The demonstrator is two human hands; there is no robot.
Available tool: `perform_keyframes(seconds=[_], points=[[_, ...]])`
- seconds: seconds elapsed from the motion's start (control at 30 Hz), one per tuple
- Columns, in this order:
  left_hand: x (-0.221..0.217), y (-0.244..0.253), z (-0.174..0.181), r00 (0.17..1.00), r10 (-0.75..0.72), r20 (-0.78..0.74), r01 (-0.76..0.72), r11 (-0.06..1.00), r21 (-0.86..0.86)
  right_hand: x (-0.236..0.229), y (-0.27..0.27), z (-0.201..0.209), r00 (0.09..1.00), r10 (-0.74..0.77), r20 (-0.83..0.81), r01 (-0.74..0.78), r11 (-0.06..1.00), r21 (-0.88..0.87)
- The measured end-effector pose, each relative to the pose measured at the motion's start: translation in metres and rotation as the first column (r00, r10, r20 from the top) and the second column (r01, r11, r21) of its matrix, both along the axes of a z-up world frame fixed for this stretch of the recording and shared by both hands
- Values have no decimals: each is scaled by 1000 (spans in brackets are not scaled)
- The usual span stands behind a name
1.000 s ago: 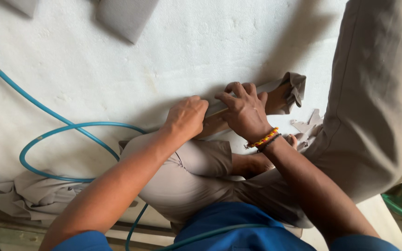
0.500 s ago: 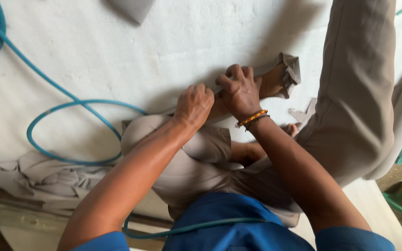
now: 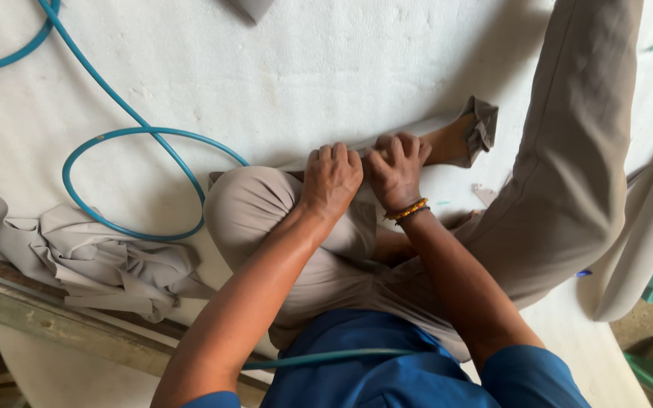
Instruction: The person wraps gray fabric around cylindrical foam pieces and secures the fabric using a pneumatic staple gun. The person repeatedly pulls the fabric taut, staples it along the seam, and adjusts the position of the foam pipe while sitting on the floor.
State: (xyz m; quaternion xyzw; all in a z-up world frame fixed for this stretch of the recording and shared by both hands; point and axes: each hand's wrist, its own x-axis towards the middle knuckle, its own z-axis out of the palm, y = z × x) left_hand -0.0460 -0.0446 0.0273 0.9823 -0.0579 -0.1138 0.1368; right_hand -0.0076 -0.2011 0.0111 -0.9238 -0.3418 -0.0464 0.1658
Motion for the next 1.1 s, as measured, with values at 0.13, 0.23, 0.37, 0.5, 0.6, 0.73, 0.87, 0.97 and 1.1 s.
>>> perform_keyframes(seconds=[0.13, 0.23, 0.37, 0.5, 0.6, 0.73, 0.87, 0.97, 1.1], points=[[-4, -1, 3, 1000, 14, -16, -14, 1000, -22, -5, -6, -11, 998, 0, -55, 0, 1000, 6], [-6, 1, -3, 1000, -3, -2, 3, 999, -50, -3, -8, -29, 998, 56, -11, -56, 998, 30], [-11, -1, -14, 995, -92, 30, 93, 995, -21, -12, -15, -41, 995, 83, -63, -78, 994, 77], [0, -1, 0, 998, -67, 19, 66, 998, 20, 10, -5, -36, 997, 78, 19, -78, 996, 40], [-16, -19, 21, 991, -24, -133, 39, 992, 117, 3, -10, -27, 990, 106, -91, -101, 993, 60], [-23, -32, 39, 956, 22, -292, 42, 977, 211, 3, -6, -11, 985, 104, -139, -100, 994, 35], [-22, -31, 43, 912, -14, -409, 99, 977, 188, 1, -21, 43, 979, 91, -182, -120, 980, -157], [-20, -29, 40, 960, 66, -272, -9, 978, 207, 5, -111, 111, 956, 26, -292, 1, 996, 93], [-23, -35, 36, 958, 45, -282, 24, 971, 238, -30, -282, 129, 750, -661, -12, 661, 750, -5]])
